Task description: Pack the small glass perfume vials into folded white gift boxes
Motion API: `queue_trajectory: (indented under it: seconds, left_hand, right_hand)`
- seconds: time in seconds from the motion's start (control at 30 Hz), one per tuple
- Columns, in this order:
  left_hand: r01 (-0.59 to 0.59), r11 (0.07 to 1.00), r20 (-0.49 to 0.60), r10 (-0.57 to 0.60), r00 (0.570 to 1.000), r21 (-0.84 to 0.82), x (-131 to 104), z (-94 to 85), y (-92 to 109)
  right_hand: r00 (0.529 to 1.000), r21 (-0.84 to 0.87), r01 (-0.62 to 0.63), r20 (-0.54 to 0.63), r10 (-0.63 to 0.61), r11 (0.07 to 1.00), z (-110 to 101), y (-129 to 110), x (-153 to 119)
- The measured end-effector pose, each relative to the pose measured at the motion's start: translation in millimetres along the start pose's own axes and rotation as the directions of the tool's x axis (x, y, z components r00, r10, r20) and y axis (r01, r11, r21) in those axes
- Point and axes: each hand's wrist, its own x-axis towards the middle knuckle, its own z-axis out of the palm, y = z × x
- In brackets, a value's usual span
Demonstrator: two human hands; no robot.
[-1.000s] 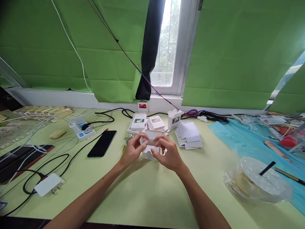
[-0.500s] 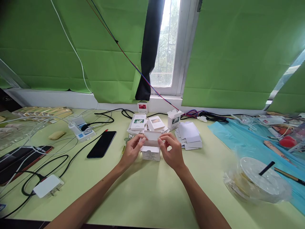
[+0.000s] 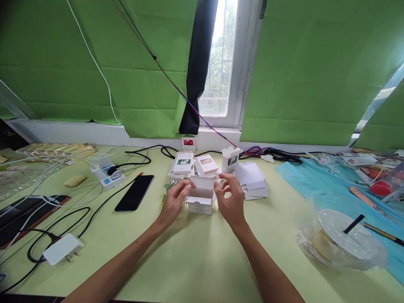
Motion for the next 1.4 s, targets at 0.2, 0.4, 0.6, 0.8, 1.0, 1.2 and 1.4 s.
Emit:
queue_trajectory:
  seconds: [0.2, 0.4, 0.6, 0.8, 1.0, 1.2, 1.4]
  left_hand:
    - [0.002, 1.000, 0.019, -0.002, 1.000, -0.012, -2, -1.4, -1]
    - [-0.022, 0.999, 0.055, 0.023, 0.998, -0.027, -3, -2.8, -2]
    - [-0.005, 0.999, 0.064, 0.008, 0.998, -0.050, -4, -3.2, -1]
    - [0.022, 0.999, 0.026, -0.021, 0.999, -0.040, -3, -2.6, 3]
    - [0.027, 0.995, 0.011, -0.026, 1.000, -0.094, -2, -2.8, 0]
    - [0.023, 0.979, -0.010, -0.026, 1.000, -0.205, -2, -1.9, 0]
    - [0.026, 0.957, -0.038, -0.038, 0.999, -0.290, -2, -0.6, -3]
  right_hand:
    - [0.982, 0.121, -0.118, 0.164, 0.097, 0.986, -1, 3, 0]
    - [0.959, 0.165, -0.115, 0.274, 0.066, 0.980, -2, 2, 0]
    - [0.918, 0.239, -0.215, 0.380, 0.113, 0.947, -5, -4, 2]
    - [0.903, 0.241, -0.233, 0.413, 0.118, 0.942, -5, -10, 2]
    - [0.896, 0.242, -0.254, 0.424, 0.134, 0.937, -4, -7, 1]
    - [0.899, 0.282, -0.288, 0.410, 0.157, 0.915, -5, -6, 1]
    - [0.909, 0.375, -0.339, 0.366, 0.198, 0.863, -4, -6, 3]
